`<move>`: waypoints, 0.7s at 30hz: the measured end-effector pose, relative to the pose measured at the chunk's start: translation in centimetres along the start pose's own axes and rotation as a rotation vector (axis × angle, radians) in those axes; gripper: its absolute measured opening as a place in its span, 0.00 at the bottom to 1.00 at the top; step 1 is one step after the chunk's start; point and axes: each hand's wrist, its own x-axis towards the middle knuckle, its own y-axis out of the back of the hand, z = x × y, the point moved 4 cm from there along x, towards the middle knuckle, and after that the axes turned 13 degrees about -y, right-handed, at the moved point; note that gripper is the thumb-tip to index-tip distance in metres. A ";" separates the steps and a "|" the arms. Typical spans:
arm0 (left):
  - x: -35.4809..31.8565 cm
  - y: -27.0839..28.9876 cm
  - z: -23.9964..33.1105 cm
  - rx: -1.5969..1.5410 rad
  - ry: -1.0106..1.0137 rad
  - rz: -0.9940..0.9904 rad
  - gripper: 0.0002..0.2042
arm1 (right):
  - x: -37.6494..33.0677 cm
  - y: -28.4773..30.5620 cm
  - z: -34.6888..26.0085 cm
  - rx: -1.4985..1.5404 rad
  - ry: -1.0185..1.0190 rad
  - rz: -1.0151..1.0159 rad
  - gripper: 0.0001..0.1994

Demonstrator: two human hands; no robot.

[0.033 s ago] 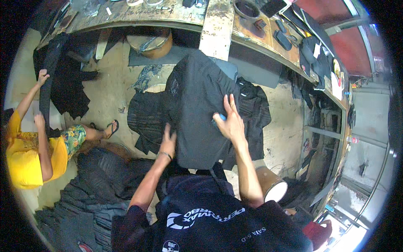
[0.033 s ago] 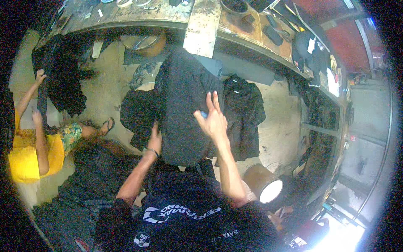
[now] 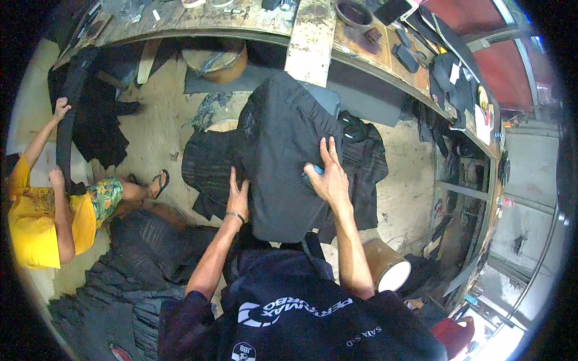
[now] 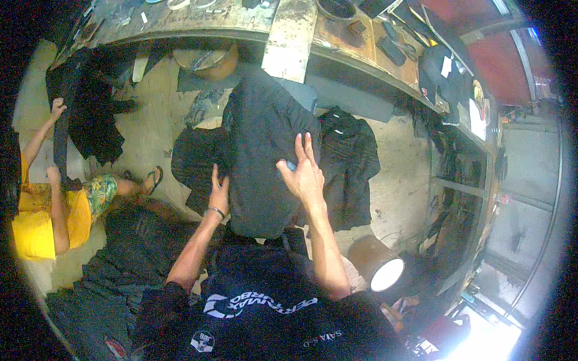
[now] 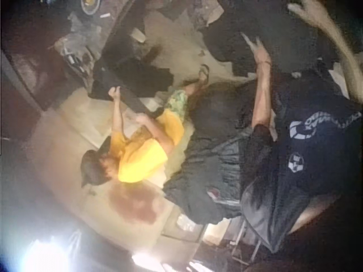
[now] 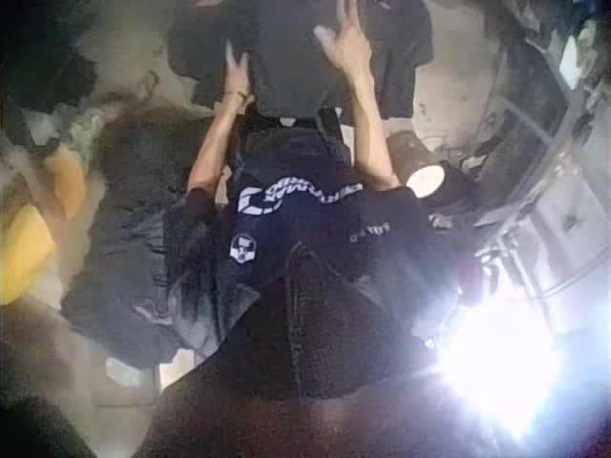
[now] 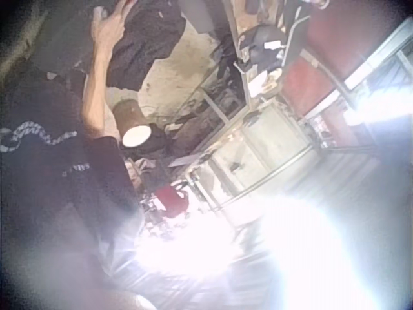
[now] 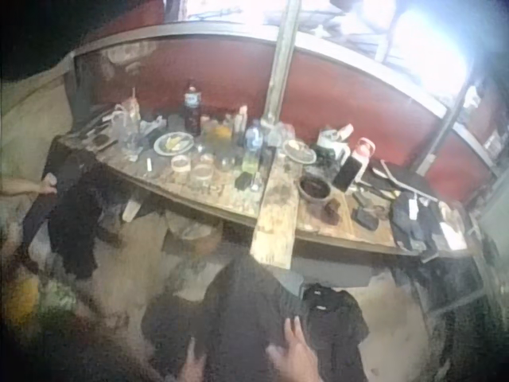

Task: The person repeatedly scrubs a black garment on a wooden workbench using a small blue sponge and a black block. They flip the garment to clean different sections and briefly handle a plastic bag before resuming scrubbing.

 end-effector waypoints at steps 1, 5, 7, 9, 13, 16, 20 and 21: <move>0.3 0.1 0.5 0.156 -0.193 -0.071 0.38 | -0.5 -0.2 0.4 0.004 -0.021 0.002 0.45; -1.6 3.8 1.3 0.565 -0.388 -0.313 0.41 | 0.3 0.1 1.2 0.112 -0.014 0.030 0.45; -3.5 6.9 0.8 0.493 -0.044 -0.565 0.42 | 1.5 0.4 1.7 0.093 -0.049 -0.030 0.45; -3.4 9.7 1.6 0.624 0.209 -1.105 0.44 | 2.5 0.8 1.9 0.119 -0.038 -0.034 0.45; 5.4 11.4 12.1 0.884 -0.370 -0.263 0.33 | 2.8 0.5 2.5 0.137 -0.012 -0.059 0.46; 10.9 3.2 19.3 0.818 -0.869 -0.371 0.37 | 3.0 0.1 3.0 0.139 0.016 -0.060 0.45; 19.3 -6.1 23.7 0.924 -1.113 -0.578 0.49 | 6.3 2.3 3.3 0.186 0.028 -0.013 0.43; 21.3 -7.5 24.1 0.999 -1.115 -0.599 0.51 | 7.5 2.9 3.2 0.184 -0.006 -0.040 0.42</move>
